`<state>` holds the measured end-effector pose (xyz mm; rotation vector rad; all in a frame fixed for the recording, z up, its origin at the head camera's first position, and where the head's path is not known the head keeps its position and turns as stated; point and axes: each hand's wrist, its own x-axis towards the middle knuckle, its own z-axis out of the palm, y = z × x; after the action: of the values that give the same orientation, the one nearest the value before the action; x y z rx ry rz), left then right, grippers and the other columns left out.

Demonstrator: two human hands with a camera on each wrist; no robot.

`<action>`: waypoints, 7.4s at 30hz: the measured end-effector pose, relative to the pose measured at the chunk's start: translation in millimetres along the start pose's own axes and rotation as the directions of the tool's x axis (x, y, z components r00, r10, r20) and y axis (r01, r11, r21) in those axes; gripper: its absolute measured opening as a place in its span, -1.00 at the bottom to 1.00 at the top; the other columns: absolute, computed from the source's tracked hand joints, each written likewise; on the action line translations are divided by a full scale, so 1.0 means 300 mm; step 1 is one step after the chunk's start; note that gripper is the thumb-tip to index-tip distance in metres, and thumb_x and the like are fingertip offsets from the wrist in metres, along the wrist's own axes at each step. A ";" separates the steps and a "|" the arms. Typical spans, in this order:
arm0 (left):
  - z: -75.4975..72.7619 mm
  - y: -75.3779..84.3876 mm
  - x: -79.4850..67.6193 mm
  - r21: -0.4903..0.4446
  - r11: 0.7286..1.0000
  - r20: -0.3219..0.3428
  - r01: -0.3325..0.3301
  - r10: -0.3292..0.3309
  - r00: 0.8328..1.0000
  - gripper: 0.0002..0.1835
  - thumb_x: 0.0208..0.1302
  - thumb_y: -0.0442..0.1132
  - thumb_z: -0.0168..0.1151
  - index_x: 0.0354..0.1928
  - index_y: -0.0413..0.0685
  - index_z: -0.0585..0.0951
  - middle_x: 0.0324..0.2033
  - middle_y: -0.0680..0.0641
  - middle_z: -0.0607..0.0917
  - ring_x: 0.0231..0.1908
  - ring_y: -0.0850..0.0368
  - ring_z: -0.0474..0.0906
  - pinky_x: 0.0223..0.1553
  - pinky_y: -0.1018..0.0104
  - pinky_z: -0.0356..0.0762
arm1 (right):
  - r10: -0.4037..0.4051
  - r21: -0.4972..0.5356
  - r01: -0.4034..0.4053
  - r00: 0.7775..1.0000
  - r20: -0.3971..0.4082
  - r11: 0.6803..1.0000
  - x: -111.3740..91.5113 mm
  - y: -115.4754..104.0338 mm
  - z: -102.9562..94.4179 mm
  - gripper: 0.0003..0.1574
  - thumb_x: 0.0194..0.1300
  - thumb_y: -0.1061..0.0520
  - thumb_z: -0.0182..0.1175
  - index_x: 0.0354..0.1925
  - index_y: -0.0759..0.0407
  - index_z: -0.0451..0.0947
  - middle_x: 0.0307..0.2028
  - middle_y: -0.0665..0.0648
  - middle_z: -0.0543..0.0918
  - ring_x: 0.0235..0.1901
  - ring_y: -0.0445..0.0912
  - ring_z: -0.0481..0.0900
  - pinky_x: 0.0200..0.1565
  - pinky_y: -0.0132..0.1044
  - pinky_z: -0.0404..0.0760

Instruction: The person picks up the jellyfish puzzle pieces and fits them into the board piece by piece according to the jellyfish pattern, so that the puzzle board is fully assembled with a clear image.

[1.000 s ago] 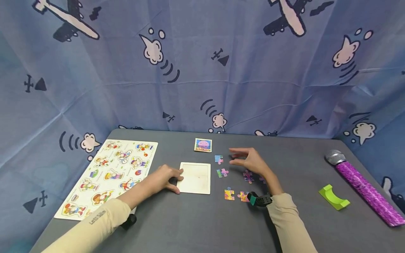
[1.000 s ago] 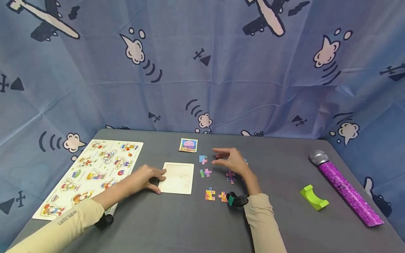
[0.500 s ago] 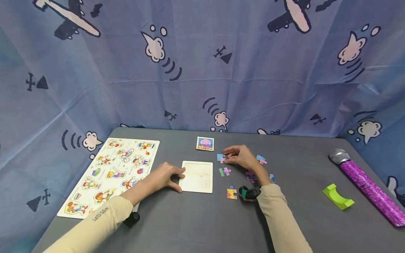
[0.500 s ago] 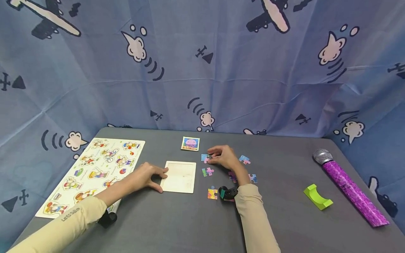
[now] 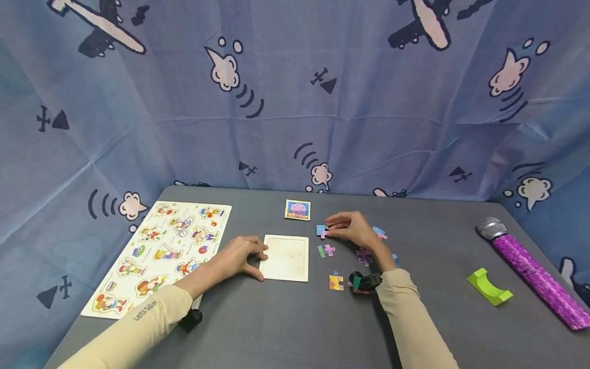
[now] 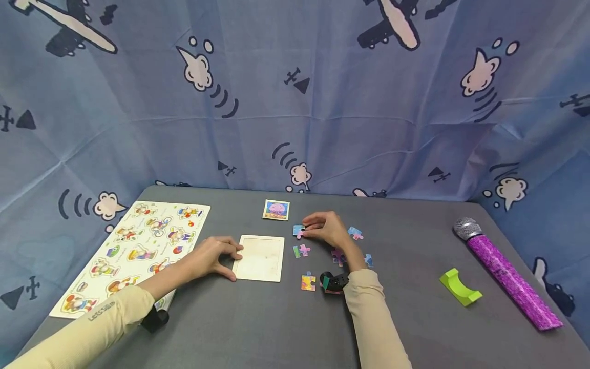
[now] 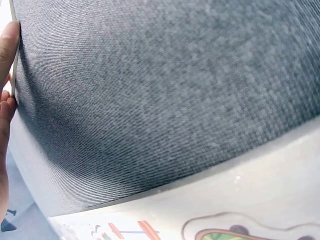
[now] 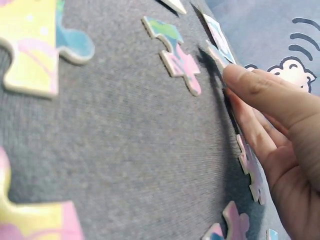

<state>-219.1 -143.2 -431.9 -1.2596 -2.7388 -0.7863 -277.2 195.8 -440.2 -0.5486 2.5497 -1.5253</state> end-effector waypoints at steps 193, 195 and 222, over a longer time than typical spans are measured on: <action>-0.011 0.067 0.045 0.087 0.990 0.030 0.115 -0.118 0.993 -0.51 -0.49 -0.10 0.67 -0.60 -0.13 0.50 -0.60 0.10 0.35 -0.53 0.26 0.21 -0.46 0.39 0.22 | 0.054 0.282 -0.043 0.998 -0.034 0.959 -0.079 0.003 -0.004 -0.53 -0.03 0.38 0.43 -0.11 0.56 0.56 -0.25 0.18 0.73 -0.30 -0.19 0.69 -0.27 -0.34 0.61; -0.009 0.065 0.045 0.087 0.990 0.032 0.110 -0.113 0.993 -0.51 -0.48 -0.10 0.67 -0.60 -0.14 0.50 -0.60 0.10 0.36 -0.53 0.27 0.21 -0.45 0.40 0.22 | 0.058 0.273 -0.047 0.998 -0.031 0.961 -0.075 -0.003 0.006 -0.53 -0.03 0.35 0.44 -0.11 0.54 0.57 -0.24 0.21 0.72 -0.29 -0.19 0.68 -0.26 -0.34 0.61; -0.010 0.067 0.043 0.097 0.986 0.057 0.139 -0.145 0.988 -0.52 -0.45 -0.10 0.66 -0.59 -0.14 0.51 -0.59 0.07 0.38 -0.53 0.24 0.22 -0.46 0.38 0.22 | -0.005 0.341 0.006 1.000 -0.002 0.940 -0.016 -0.071 0.162 -0.58 -0.02 0.42 0.40 -0.13 0.54 0.58 -0.19 0.37 0.68 -0.28 -0.13 0.69 -0.22 -0.30 0.62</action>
<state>-213.8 -124.5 -417.8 -1.1017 -2.9055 -0.6298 -253.8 148.4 -445.6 -0.5061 2.2083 -1.9116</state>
